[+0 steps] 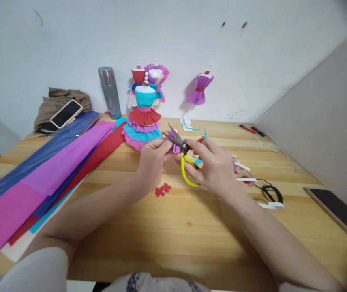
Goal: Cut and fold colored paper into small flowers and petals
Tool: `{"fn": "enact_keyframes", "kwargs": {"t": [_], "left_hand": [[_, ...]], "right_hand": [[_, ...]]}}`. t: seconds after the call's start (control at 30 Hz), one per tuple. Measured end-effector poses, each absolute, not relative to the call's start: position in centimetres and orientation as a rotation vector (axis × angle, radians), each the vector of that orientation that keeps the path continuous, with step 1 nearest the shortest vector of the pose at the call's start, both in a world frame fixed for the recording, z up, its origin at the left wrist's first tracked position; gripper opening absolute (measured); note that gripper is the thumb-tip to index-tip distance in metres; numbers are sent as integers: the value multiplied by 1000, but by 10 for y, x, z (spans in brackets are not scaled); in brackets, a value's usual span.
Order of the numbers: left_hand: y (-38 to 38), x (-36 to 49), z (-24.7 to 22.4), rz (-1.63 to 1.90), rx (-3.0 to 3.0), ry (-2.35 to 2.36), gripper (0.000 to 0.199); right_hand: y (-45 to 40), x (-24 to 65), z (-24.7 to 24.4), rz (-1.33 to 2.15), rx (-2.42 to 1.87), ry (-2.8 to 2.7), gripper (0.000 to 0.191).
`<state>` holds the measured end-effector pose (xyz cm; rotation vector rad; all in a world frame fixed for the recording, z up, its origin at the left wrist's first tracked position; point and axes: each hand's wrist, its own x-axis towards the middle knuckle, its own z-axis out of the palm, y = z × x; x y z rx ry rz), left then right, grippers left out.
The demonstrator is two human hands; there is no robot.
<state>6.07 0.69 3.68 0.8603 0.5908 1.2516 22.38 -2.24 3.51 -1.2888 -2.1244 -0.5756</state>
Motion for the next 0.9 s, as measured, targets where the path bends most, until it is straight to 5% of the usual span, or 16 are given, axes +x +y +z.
{"fn": "enact_keyframes", "kwargs": {"t": [0.9], "left_hand": [[7, 61, 36, 1263, 856, 572, 20]], "right_hand": [[-16, 228, 27, -418, -1284, -2129, 31]]}}
